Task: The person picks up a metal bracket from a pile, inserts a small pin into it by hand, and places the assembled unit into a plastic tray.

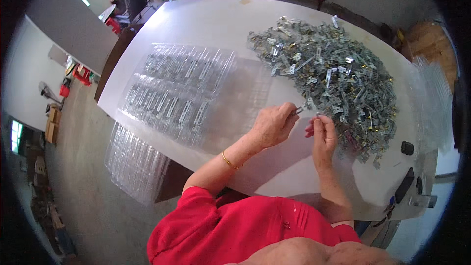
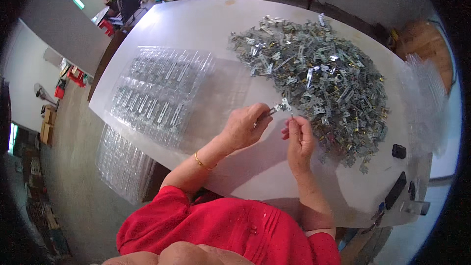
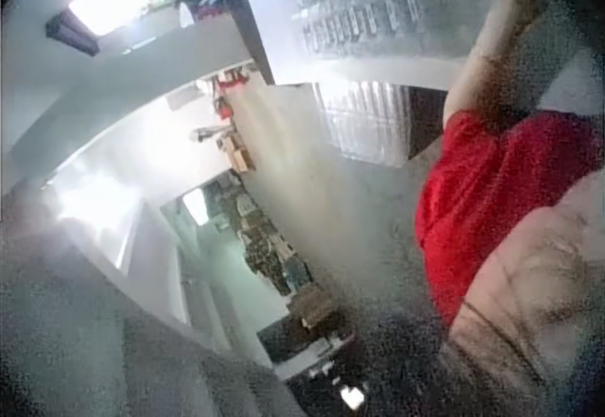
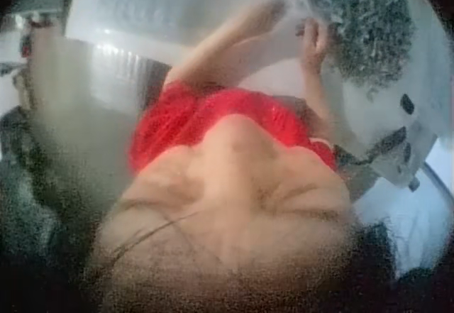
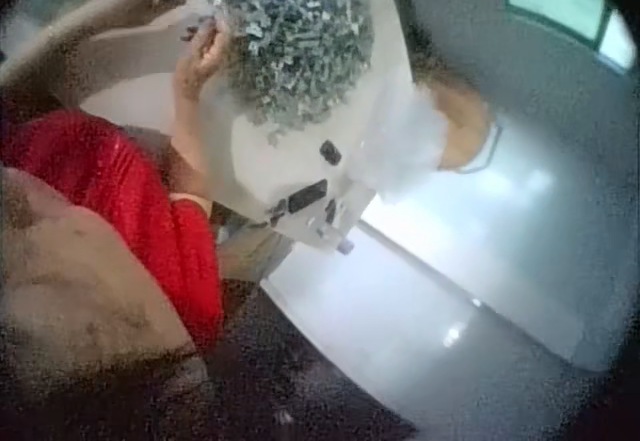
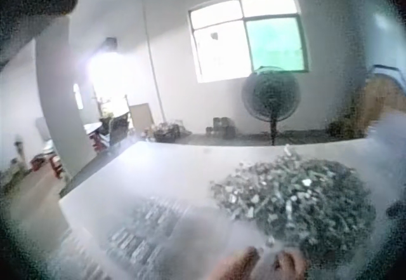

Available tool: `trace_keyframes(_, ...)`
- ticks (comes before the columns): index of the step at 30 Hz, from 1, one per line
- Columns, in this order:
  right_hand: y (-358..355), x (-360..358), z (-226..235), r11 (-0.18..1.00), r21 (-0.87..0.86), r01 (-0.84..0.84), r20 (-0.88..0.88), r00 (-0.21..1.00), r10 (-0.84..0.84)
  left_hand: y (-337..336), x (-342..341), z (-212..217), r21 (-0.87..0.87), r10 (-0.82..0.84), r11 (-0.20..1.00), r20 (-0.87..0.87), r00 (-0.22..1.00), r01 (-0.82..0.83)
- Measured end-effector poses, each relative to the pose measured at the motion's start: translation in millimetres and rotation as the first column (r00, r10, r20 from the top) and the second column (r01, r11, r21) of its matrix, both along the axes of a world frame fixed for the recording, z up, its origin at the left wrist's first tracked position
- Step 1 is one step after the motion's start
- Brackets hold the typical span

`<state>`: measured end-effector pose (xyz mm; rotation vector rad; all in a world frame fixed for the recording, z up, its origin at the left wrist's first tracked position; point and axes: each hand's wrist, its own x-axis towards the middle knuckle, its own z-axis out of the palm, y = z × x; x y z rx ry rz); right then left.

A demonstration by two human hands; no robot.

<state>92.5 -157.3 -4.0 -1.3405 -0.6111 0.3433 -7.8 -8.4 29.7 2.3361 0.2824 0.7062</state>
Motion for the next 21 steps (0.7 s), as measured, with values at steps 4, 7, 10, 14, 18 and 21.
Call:
trace_keyframes(4,2,-14,-17,0.968,-0.145,-0.205,-0.100,0.976,0.191,11,-28,29,0.042,0.111,0.993,-0.034,0.993,-0.110)
trace_keyframes(7,4,-23,-17,0.932,-0.273,-0.238,0.010,0.968,0.250,31,-55,53,0.034,0.263,0.964,-0.005,0.965,-0.263)
trace_keyframes(10,5,-18,-17,0.930,-0.286,-0.232,0.135,0.951,0.278,54,-82,78,0.005,0.437,0.899,0.037,0.899,-0.437)
trace_keyframes(14,6,-19,-19,0.938,-0.285,-0.199,0.157,0.955,0.250,90,-120,101,-0.146,0.563,0.824,0.110,0.819,-0.547)
trace_keyframes(18,5,-16,-16,0.924,-0.329,-0.194,0.218,0.937,0.274,103,-130,112,-0.169,0.593,0.801,0.100,0.799,-0.574)
trace_keyframes(21,5,-17,-21,0.927,-0.332,-0.176,0.231,0.937,0.261,106,-121,107,-0.127,0.615,0.787,0.066,0.786,-0.604)
